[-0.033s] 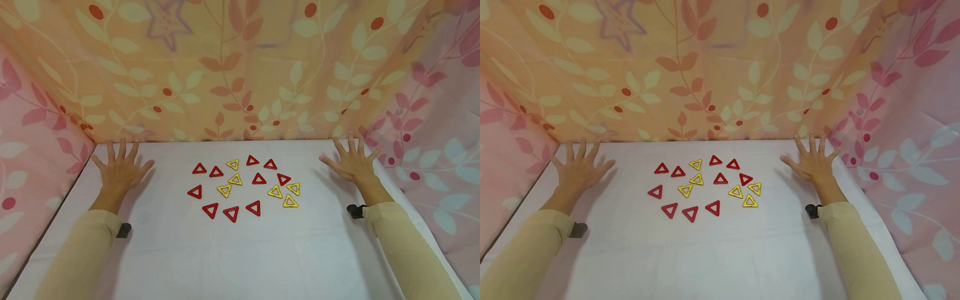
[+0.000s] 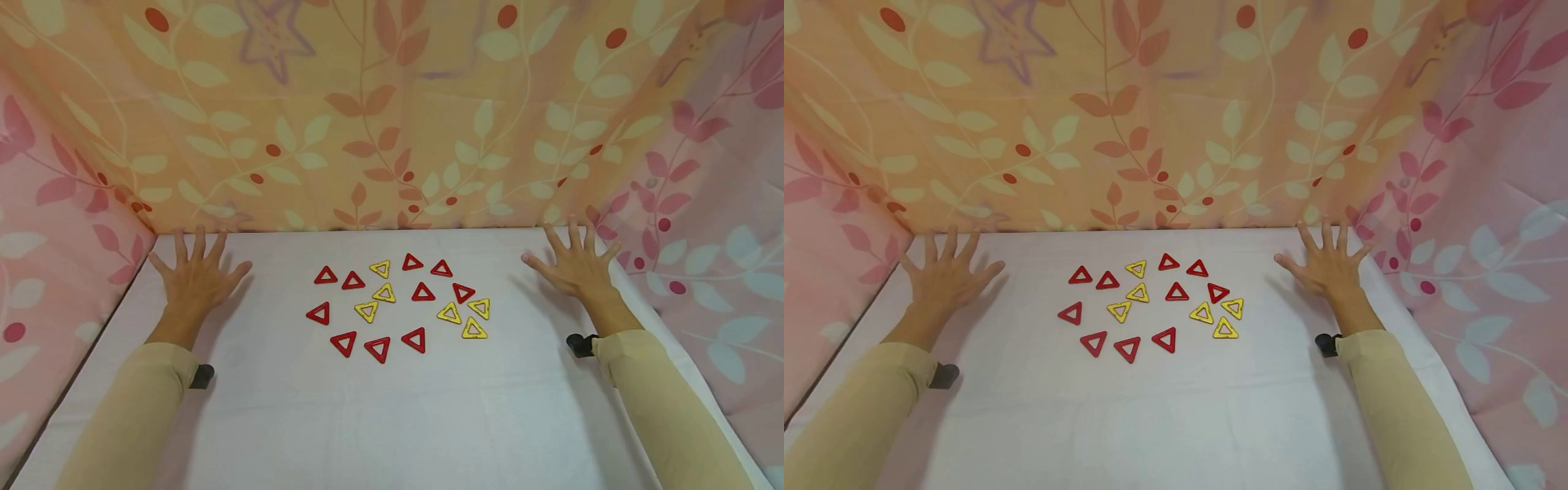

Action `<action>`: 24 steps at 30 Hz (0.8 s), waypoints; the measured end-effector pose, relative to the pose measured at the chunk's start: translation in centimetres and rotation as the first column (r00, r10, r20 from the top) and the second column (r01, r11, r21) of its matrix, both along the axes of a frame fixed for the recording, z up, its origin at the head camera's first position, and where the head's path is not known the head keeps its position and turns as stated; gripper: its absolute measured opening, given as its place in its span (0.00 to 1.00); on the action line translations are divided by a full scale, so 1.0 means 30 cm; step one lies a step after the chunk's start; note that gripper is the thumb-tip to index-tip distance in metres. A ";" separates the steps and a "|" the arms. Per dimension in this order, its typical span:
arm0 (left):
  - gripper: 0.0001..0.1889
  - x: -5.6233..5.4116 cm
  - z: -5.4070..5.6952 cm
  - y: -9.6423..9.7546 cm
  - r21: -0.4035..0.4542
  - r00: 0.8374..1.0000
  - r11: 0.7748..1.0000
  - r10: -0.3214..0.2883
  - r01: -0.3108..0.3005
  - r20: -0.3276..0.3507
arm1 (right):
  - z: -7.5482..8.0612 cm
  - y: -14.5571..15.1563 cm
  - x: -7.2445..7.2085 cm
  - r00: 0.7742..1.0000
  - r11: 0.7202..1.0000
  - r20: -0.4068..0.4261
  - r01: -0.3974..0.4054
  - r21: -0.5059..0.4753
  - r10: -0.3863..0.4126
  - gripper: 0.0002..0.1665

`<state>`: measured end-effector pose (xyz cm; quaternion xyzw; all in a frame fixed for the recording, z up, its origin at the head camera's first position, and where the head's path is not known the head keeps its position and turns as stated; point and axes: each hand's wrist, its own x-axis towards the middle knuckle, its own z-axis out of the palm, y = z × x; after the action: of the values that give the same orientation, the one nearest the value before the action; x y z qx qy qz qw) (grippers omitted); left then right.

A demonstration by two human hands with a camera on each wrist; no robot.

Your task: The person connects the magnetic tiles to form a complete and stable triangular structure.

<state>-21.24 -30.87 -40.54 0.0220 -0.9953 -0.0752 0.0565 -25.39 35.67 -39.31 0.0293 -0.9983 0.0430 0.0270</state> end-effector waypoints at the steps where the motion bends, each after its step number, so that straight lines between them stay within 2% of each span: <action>1: 0.45 0.001 -0.001 -0.001 0.000 1.000 1.000 0.000 0.000 0.000 | 0.000 -0.001 0.002 1.000 1.000 0.001 0.001 -0.001 -0.001 0.56; 9: 0.45 0.006 -0.008 0.001 -0.003 1.000 1.000 -0.007 0.007 0.019 | -0.006 0.002 0.019 1.000 1.000 0.020 0.003 0.005 -0.003 0.56; 24: 0.46 -0.003 -0.017 -0.002 -0.019 0.999 1.000 -0.012 0.013 0.031 | -0.003 -0.017 0.022 1.000 1.000 0.025 -0.014 0.005 0.014 0.56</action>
<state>-21.33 -30.94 -41.05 0.0164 -0.9969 -0.0655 0.0410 -24.74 35.15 -39.41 0.0360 -0.9984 0.0407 0.0142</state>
